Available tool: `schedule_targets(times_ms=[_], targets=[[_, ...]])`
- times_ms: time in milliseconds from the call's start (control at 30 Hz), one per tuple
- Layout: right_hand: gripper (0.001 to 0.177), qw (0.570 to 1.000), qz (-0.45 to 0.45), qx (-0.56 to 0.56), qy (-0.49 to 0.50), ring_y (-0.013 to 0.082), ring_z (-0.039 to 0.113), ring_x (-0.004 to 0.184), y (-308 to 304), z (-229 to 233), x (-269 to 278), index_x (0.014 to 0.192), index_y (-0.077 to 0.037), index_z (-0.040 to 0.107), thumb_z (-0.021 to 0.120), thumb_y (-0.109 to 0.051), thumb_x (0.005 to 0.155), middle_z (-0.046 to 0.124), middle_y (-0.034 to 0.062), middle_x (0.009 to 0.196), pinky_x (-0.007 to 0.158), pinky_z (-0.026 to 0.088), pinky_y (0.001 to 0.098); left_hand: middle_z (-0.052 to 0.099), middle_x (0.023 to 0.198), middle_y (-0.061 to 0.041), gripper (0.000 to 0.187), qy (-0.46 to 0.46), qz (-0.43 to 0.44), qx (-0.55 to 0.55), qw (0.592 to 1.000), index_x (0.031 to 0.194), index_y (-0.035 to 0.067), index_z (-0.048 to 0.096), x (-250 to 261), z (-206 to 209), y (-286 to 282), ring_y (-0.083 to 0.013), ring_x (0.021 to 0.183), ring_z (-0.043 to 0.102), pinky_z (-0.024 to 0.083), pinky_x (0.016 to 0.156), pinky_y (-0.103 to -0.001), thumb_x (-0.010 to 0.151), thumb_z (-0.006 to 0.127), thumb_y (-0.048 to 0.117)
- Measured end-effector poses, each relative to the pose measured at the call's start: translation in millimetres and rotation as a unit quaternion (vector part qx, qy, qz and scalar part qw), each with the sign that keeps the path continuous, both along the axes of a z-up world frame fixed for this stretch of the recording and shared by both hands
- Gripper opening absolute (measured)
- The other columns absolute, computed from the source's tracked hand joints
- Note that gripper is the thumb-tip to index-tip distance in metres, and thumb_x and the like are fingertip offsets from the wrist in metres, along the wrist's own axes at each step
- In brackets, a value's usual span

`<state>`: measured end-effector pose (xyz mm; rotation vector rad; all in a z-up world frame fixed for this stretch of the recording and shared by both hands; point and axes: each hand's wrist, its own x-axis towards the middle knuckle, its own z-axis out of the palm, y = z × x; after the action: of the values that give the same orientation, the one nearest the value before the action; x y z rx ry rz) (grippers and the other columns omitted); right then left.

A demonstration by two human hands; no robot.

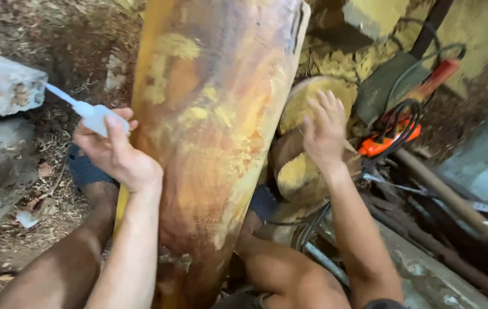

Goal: Applying glue to a wooden log and rubbing it in with sawdust or hands to fill cracks and prepare the surface.

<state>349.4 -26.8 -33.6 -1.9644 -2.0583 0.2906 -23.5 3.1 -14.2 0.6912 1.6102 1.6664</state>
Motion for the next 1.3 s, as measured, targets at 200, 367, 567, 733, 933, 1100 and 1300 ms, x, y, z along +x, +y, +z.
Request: schedule_targets(times_ms=[200, 367, 567, 733, 933, 1100, 1300], targets=[[0.049, 0.895, -0.367, -0.191, 0.166, 0.0268, 0.070, 0.108, -29.0, -2.1, 66.5, 0.136, -0.004, 0.060, 0.077, -0.020, 0.093, 0.072, 0.0172, 0.123, 0.090, 0.055, 0.0392, 0.067, 0.113, -0.012, 0.036, 0.029, -0.060, 0.015, 0.998, 0.130, 0.005, 0.045, -17.1, -15.0, -5.5, -0.0216, 0.104, 0.063, 0.047, 0.089, -0.036, 0.118, 0.066, 0.031], [0.059, 0.912, -0.317, -0.192, 0.173, 0.0257, 0.073, 0.101, -31.4, -41.8, 102.4, 0.132, -0.004, 0.065, 0.087, -0.018, 0.080, 0.075, 0.0159, 0.115, 0.089, 0.056, 0.0371, 0.062, 0.120, -0.012, 0.036, 0.036, -0.086, 0.005, 0.996, 0.135, 0.008, 0.044, -40.9, -33.8, -11.5, -0.0240, 0.105, 0.064, 0.048, 0.085, -0.038, 0.117, 0.063, 0.032], [0.066, 0.918, -0.295, -0.228, 0.135, 0.0259, 0.072, 0.102, -7.2, -49.7, 118.0, 0.135, -0.006, 0.064, 0.089, -0.017, 0.075, 0.073, 0.0153, 0.118, 0.089, 0.056, 0.0385, 0.060, 0.130, -0.013, 0.037, 0.065, -0.119, 0.020, 0.991, 0.143, 0.007, 0.043, -42.3, -32.0, -18.7, -0.0239, 0.114, 0.063, 0.052, 0.091, -0.039, 0.118, 0.056, 0.031], [0.075, 0.929, -0.198, -0.255, 0.183, 0.0268, 0.070, 0.113, 21.0, -70.5, 110.0, 0.138, -0.002, 0.059, 0.094, -0.023, 0.076, 0.074, 0.0161, 0.123, 0.097, 0.052, 0.0378, 0.061, 0.124, -0.014, 0.038, 0.077, -0.111, 0.024, 0.991, 0.143, 0.008, 0.042, -39.7, -30.0, -15.4, -0.0240, 0.112, 0.064, 0.052, 0.086, -0.038, 0.119, 0.057, 0.033], [0.090, 0.972, -0.073, -0.225, 0.007, 0.0445, 0.067, 0.103, 54.0, -81.4, 75.4, 0.129, 0.000, 0.054, 0.099, -0.051, 0.071, 0.071, 0.0298, 0.109, 0.090, 0.052, 0.0493, 0.065, 0.108, -0.012, 0.034, 0.137, -0.117, 0.038, 0.983, 0.127, 0.007, 0.045, -27.3, -20.1, -7.6, -0.0191, 0.100, 0.064, 0.049, 0.083, -0.034, 0.119, 0.059, 0.037], [0.086, 0.950, -0.059, -0.300, -0.057, 0.0421, 0.072, 0.081, 63.2, -90.2, 61.6, 0.124, 0.007, 0.053, 0.093, -0.048, 0.073, 0.072, 0.0288, 0.091, 0.077, 0.058, 0.0487, 0.066, 0.111, -0.012, 0.027, 0.089, -0.101, 0.014, 0.991, 0.124, 0.005, 0.045, -13.5, -6.6, -5.3, -0.0180, 0.100, 0.059, 0.046, 0.090, -0.034, 0.118, 0.058, 0.028], [0.042, 0.942, -0.052, -0.326, 0.067, 0.0356, 0.075, 0.078, 56.3, -104.8, 71.4, 0.105, -0.001, 0.061, 0.084, -0.031, 0.087, 0.074, 0.0221, 0.088, 0.081, 0.057, 0.0463, 0.062, 0.111, -0.010, 0.026, 0.071, -0.084, 0.026, 0.994, 0.120, 0.004, 0.047, -9.0, -6.7, 0.1, -0.0202, 0.105, 0.064, 0.048, 0.096, -0.037, 0.119, 0.064, 0.023]])
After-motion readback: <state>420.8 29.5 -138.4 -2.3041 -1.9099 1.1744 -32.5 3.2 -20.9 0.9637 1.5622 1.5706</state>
